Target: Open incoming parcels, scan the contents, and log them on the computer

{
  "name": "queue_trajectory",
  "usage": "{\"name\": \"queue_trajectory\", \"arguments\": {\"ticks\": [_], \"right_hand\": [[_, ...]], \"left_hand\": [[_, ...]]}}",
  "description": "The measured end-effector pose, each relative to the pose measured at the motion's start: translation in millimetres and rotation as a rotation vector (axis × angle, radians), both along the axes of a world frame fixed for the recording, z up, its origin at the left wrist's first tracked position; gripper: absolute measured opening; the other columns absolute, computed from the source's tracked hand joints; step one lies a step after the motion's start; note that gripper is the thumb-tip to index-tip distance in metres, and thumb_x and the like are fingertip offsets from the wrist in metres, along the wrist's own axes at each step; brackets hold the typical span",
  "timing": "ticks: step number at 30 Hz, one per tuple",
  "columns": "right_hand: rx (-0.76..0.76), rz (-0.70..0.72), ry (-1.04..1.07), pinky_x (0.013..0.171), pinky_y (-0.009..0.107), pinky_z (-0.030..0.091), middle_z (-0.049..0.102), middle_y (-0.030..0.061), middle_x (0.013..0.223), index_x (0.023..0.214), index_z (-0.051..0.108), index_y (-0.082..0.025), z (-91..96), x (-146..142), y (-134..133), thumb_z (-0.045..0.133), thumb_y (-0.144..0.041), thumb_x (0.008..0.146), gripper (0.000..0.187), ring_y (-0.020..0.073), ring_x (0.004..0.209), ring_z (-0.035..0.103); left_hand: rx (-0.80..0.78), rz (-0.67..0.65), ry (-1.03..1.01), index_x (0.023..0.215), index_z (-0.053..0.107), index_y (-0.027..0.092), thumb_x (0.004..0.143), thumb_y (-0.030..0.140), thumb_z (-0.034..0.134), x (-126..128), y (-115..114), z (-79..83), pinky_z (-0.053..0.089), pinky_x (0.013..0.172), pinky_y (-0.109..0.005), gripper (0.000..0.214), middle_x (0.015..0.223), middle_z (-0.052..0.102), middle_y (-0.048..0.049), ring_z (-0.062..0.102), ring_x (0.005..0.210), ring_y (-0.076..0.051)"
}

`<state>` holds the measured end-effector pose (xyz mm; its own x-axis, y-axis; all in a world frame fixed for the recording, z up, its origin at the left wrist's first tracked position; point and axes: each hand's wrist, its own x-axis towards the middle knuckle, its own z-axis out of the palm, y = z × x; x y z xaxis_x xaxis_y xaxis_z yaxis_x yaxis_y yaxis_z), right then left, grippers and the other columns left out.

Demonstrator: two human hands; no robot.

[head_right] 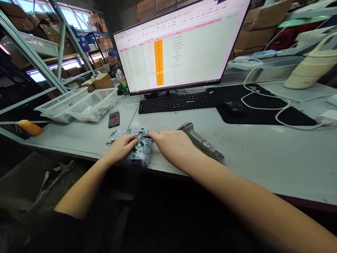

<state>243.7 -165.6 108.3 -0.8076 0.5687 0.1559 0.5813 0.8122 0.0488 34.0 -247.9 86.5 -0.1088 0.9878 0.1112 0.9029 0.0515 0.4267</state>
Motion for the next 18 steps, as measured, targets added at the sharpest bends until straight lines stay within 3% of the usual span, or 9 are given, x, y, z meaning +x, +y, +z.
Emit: {"name": "queue_trajectory", "arguments": {"ticks": [5,14,18], "right_hand": [[0.048,0.057,-0.095,0.058,0.031,0.037,0.074,0.0151,0.096,0.106,0.068,-0.018,20.7,-13,-17,0.044,-0.006,0.094,0.030,0.0244,0.082,0.070],[0.022,0.078,-0.172,0.056,0.031,0.040,0.074,0.0164,0.096,0.104,0.069,-0.016,31.2,-28,-23,0.042,-0.007,0.096,0.029,0.0268,0.085,0.073],[0.066,0.126,-0.190,0.057,0.031,0.043,0.074,0.0170,0.091,0.098,0.071,-0.013,35.2,-34,-33,0.046,-0.002,0.091,0.028,0.0275,0.084,0.073]], "left_hand": [[0.002,0.004,-0.080,0.069,0.046,0.022,0.091,0.028,0.046,-1,4,0.8,0.034,0.066,-0.030,0.022,0.069,0.056,0.0020,0.051,0.070,-0.018],[0.047,-0.029,-0.173,0.066,0.038,0.022,0.091,0.034,0.044,-8,4,-7.7,0.032,0.064,-0.030,0.029,0.066,0.050,0.0018,0.047,0.067,-0.017],[0.090,-0.038,-0.250,0.066,0.042,0.021,0.090,0.038,0.045,-9,0,-9.8,0.033,0.066,-0.029,0.030,0.065,0.048,0.0016,0.047,0.068,-0.017]]}}
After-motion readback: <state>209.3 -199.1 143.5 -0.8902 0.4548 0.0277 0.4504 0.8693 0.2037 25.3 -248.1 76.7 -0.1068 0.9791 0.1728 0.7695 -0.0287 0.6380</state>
